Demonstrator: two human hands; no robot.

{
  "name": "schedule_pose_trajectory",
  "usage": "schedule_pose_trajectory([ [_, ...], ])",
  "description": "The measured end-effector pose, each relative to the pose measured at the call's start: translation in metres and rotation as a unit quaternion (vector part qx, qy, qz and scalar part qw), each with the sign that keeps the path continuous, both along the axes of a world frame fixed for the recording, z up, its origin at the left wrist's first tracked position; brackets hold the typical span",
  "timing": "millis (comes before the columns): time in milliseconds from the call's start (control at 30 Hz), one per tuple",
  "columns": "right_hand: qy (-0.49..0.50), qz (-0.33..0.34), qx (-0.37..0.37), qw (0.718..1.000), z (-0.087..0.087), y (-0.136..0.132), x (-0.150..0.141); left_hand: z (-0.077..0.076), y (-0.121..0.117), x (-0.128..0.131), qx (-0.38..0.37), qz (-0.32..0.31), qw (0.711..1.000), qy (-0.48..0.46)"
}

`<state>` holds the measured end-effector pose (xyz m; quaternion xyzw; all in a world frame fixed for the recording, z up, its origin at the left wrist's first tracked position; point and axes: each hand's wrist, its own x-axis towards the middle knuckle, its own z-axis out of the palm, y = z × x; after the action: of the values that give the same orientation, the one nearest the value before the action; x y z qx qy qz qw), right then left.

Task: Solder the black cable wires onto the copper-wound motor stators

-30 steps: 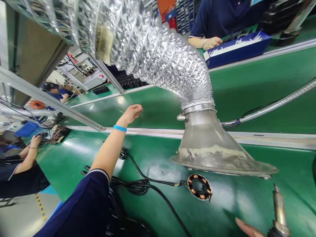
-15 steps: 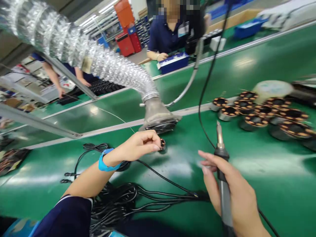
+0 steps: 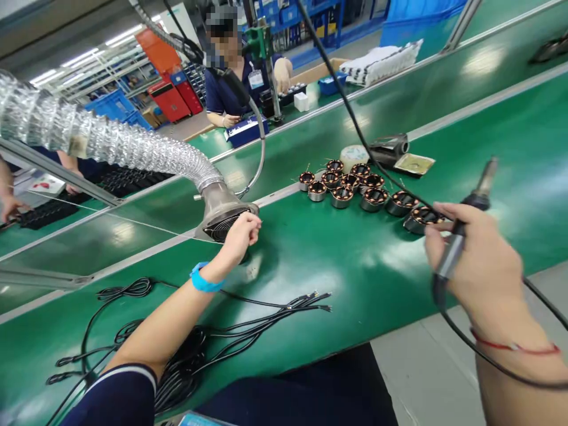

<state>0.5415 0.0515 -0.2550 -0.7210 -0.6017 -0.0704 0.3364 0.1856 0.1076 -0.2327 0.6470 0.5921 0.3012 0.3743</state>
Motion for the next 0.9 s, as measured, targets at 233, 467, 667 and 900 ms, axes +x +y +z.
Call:
schedule_pose_trajectory([
  [233, -0.139, 0.084, -0.079, 0.984, -0.018, 0.073, -0.015, 0.013, -0.068, -0.04, -0.002, -0.011, 0.998, 0.065],
  [467, -0.204, 0.104, -0.096, 0.969, -0.014, 0.094, -0.026, 0.016, -0.124, -0.083, -0.019, 0.0, 0.986, 0.168],
  [667, -0.26, 0.173, -0.122, 0.942, -0.004, 0.098, -0.029, 0.014, -0.148, -0.098, -0.113, 0.055, 0.981, 0.146],
  [900, -0.262, 0.15, -0.067, 0.951, 0.005, 0.081, -0.068, 0.005, -0.154, -0.091, -0.21, 0.02, 0.974, 0.082],
])
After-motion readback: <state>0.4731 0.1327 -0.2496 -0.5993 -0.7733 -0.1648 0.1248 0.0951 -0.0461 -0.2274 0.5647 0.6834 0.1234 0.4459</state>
